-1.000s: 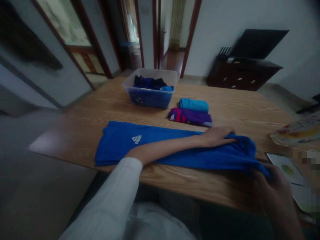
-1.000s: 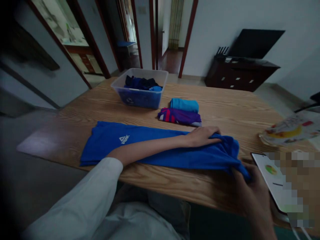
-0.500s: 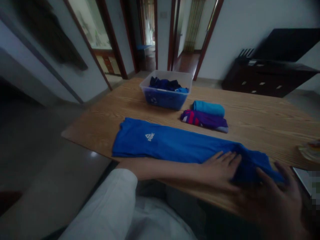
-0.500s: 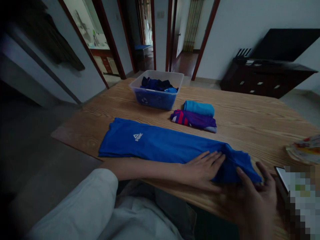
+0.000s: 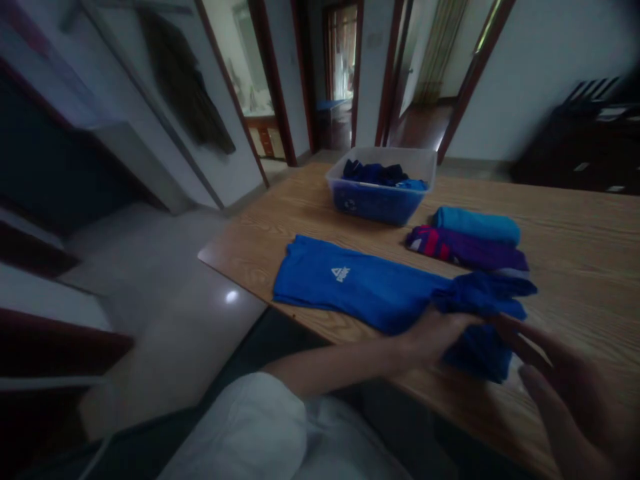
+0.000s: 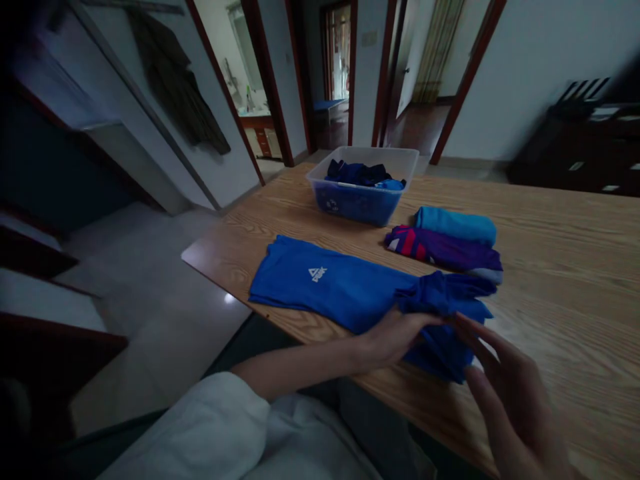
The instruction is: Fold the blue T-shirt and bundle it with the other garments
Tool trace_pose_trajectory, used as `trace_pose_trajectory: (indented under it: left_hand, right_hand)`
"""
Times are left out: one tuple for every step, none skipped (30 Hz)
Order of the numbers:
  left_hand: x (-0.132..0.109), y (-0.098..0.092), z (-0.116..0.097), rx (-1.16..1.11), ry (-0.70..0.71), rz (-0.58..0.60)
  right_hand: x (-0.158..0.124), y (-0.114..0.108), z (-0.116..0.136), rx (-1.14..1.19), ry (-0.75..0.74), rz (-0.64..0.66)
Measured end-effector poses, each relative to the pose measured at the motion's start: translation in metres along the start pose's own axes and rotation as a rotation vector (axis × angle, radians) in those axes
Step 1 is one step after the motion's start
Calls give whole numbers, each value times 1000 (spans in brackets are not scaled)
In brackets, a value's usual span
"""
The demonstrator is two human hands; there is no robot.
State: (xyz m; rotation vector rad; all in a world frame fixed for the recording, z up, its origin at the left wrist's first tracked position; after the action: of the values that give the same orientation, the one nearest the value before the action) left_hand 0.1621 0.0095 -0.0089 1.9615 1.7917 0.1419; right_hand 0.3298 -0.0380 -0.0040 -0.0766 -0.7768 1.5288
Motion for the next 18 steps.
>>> trace_pose_trajectory:
  left_hand:
    - [-4,-9,-2,-116,-11,-26]
    - [-10,-18,-6,-215,-7,-49]
    - [-16,-27,-10,-266,9,-62]
    - [-24,-38,-16,-294,51,-86]
    - [-32,-49,-23,-307,87,-116]
    - [-40,-62,-29,-316,114,-154]
    - [-49,-75,-35,-325,133,-176]
    - [-57,-88,-41,-329,141,-191]
    - [-65,-101,-46,-330,144,-202]
    - [-73,-115,-51,-319,150,-237]
    - [-81,-129,-55,-291,162,-299]
    - [-89,-143,-58,-252,168,-361]
    - [-96,-156,-61,-201,166,-415]
    - [-103,-167,-64,-144,153,-454]
    - [-109,-178,-66,-86,130,-467]
    - [-114,-187,-67,-27,104,-467]
    - [-116,-194,-68,42,84,-467]
    - [-117,-200,-69,126,81,-475]
  right_hand:
    - [0,2,-7,17,5,11]
    - [1,5,-14,3,-11,28]
    - [3,8,-20,-43,-51,62]
    - [5,10,-26,-119,-117,107]
    - [9,14,-31,-197,-198,166]
    - [12,18,-35,-267,-282,219]
    - [15,23,-38,-329,-354,262]
    - [17,29,-38,-382,-416,299]
    - [19,36,-37,-424,-464,328]
    - [20,44,-33,-454,-500,353]
    - [20,53,-28,-471,-524,377]
    - [20,62,-22,-477,-544,395]
    - [21,70,-16,-475,-560,411]
    - [23,76,-10,-467,-571,419]
    - [27,82,-6,-456,-579,423]
    - [33,86,-3,-442,-585,424]
    - [42,88,-2,-427,-586,415]
    - [53,90,-3,-416,-583,394]
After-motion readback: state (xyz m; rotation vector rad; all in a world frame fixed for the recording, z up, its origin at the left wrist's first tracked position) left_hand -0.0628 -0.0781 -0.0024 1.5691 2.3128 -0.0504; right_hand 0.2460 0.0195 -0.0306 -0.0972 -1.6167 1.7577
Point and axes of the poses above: each hand's wrist, its own x-axis towards the middle knuckle, its own y-axis out of the palm, z = x × y, the point moved 1 cm from there along x, towards the middle knuckle, and after that the axes turned 4 degrees about -z, right-handed, at the moved point
